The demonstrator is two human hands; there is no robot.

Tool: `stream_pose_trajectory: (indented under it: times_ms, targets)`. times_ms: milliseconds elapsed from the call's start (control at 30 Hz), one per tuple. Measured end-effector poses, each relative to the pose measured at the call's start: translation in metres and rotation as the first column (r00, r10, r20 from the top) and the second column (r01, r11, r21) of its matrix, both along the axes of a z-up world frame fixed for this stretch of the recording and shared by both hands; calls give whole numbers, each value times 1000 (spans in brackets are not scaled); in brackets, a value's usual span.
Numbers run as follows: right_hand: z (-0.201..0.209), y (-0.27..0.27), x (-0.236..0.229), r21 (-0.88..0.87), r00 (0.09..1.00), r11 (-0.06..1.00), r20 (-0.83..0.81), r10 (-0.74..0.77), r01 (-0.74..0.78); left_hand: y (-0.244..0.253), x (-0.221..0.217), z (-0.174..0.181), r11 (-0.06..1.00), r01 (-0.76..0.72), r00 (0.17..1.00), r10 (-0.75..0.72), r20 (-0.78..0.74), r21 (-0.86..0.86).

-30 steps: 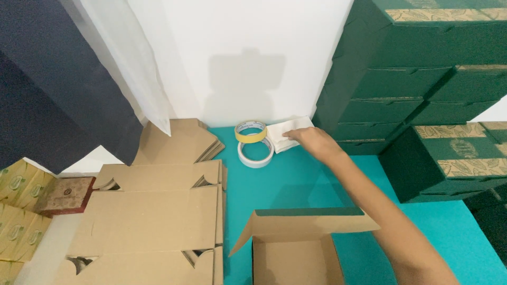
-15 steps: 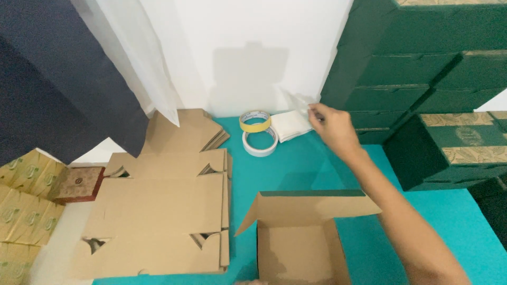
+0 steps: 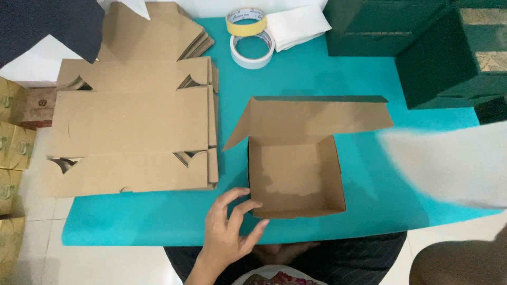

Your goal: The person assembles a flat cardboard sheet into a box by folding the sides and tucking the flaps. They then place a white rectangular item inside the box and close the lid.

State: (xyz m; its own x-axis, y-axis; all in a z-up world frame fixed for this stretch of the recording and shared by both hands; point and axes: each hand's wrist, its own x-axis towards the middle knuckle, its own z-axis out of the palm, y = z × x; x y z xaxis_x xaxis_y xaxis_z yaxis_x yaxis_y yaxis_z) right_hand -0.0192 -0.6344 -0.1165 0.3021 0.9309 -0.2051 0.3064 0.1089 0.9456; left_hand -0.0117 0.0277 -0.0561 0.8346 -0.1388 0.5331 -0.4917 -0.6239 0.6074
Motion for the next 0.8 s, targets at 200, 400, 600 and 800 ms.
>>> stream_pose_trajectory:
  times_ms: [200, 400, 600, 800]
  targets:
    - [175, 433, 56, 620, 659, 509, -741, 130, 597, -1, 2, 3, 1000, -4, 999, 4, 36, 5]
    - [113, 469, 72, 529, 760, 687, -648, -51, 498, -1, 3, 5, 1000, -24, 998, 24, 63, 0]
    - [93, 479, 76, 427, 614, 699, -789, -21, 573, 0, 3, 4, 1000, -5, 998, 5, 62, 2]
    - [165, 450, 72, 395, 375, 624, -911, 172, 674, 2, -4, 15, 995, -98, 989, 95, 114, 24]
